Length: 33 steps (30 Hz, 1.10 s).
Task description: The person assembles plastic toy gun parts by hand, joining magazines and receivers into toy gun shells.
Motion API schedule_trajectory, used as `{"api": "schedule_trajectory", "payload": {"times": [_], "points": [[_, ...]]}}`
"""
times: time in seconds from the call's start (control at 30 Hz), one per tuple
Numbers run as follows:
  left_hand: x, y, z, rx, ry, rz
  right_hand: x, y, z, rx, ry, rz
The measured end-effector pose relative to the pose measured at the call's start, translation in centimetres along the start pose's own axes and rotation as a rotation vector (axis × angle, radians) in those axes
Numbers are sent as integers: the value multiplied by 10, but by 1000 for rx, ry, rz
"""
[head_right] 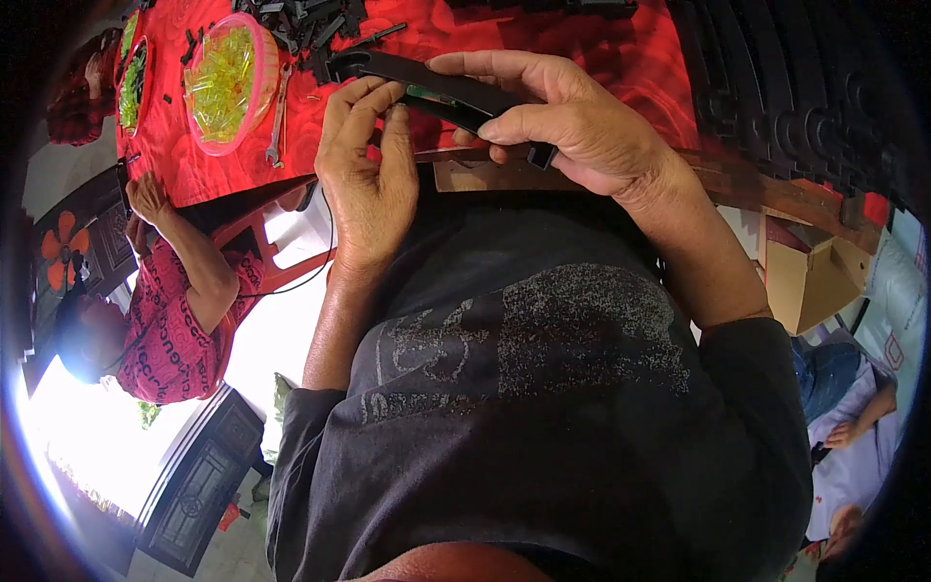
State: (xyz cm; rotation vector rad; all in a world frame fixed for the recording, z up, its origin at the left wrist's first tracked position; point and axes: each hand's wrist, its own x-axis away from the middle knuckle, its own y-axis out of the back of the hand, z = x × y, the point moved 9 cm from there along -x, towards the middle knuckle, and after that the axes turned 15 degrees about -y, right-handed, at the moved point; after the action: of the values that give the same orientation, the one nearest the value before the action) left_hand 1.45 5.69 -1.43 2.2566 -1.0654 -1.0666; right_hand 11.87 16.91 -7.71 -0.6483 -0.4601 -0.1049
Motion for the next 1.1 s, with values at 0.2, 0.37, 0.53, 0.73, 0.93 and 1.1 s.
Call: {"api": "schedule_trajectory", "payload": {"times": [0.2,0.37,0.53,0.73,0.93,1.1], "points": [[1,-2,0,11,11,49,-2,-1,0,-33,-10,-21],[3,-4,0,-44,-1,97,-6,2,-2,29,-13,-74],[-3,-3,4,-35,13,114,-8,4,-1,-7,-23,-106],[2,5,-2,12,-65,70,-9,6,-3,-44,-34,-99],[-3,0,-7,-24,-74,170,-11,1,-1,-63,-51,-102],[-3,-1,-11,-128,-134,219,-11,2,-3,-57,-55,-100]]}}
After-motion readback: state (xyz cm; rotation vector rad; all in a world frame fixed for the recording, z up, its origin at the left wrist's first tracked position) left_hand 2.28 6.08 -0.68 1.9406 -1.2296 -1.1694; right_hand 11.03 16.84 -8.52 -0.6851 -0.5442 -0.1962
